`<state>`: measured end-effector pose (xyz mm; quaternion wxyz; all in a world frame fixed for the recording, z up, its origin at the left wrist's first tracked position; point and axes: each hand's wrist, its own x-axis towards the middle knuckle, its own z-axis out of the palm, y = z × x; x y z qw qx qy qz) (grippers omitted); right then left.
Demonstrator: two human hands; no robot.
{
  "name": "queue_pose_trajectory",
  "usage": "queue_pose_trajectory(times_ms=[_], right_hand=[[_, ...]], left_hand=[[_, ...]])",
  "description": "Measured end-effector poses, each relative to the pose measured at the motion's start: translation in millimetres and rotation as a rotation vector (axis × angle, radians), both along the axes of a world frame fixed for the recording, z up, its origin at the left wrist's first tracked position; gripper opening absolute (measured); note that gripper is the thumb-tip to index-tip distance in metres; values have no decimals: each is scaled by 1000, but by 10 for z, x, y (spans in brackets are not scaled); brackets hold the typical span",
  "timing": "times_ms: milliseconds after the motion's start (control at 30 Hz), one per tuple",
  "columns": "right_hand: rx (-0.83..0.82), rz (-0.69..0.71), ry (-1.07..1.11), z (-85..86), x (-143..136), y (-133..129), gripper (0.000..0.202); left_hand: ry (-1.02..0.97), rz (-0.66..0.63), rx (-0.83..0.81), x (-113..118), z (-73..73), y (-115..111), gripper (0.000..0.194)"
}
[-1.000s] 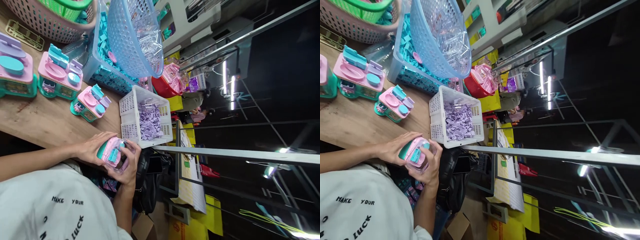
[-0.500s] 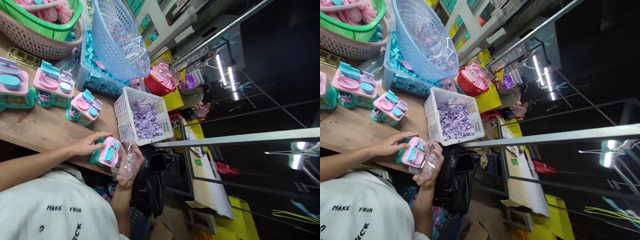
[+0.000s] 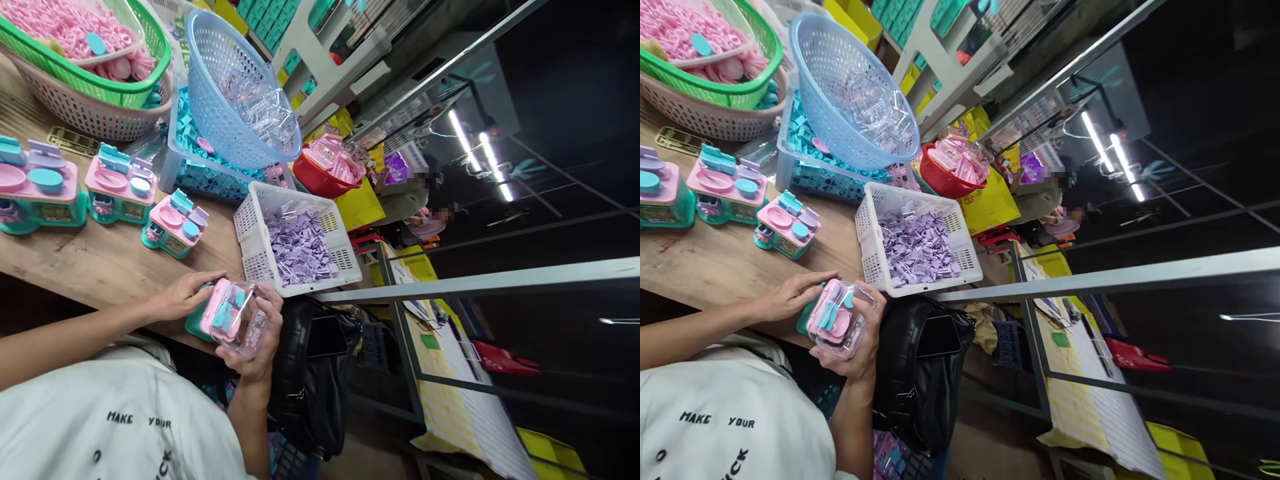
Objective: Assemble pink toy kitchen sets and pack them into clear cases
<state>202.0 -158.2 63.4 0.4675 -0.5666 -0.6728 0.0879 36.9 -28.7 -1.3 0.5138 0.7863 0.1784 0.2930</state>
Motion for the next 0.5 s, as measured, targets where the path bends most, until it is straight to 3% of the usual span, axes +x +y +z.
queue_pose_trajectory(times_ms=[100,200,367,500], right_hand=[[-70,75,-54,202,90,8,79],[-198,125,-223,316,149,38,80],[-295,107,-331,351,183,47,86],[-322,114,-247,304,228,49,77]], left_hand=[[34,-212,20,-160,-72,43,84],[63,-282,38,-193,-169,20,120],[-33,-226,36,-36,-241,-47,115],[-99,-172,36,19,-213,-62,109]])
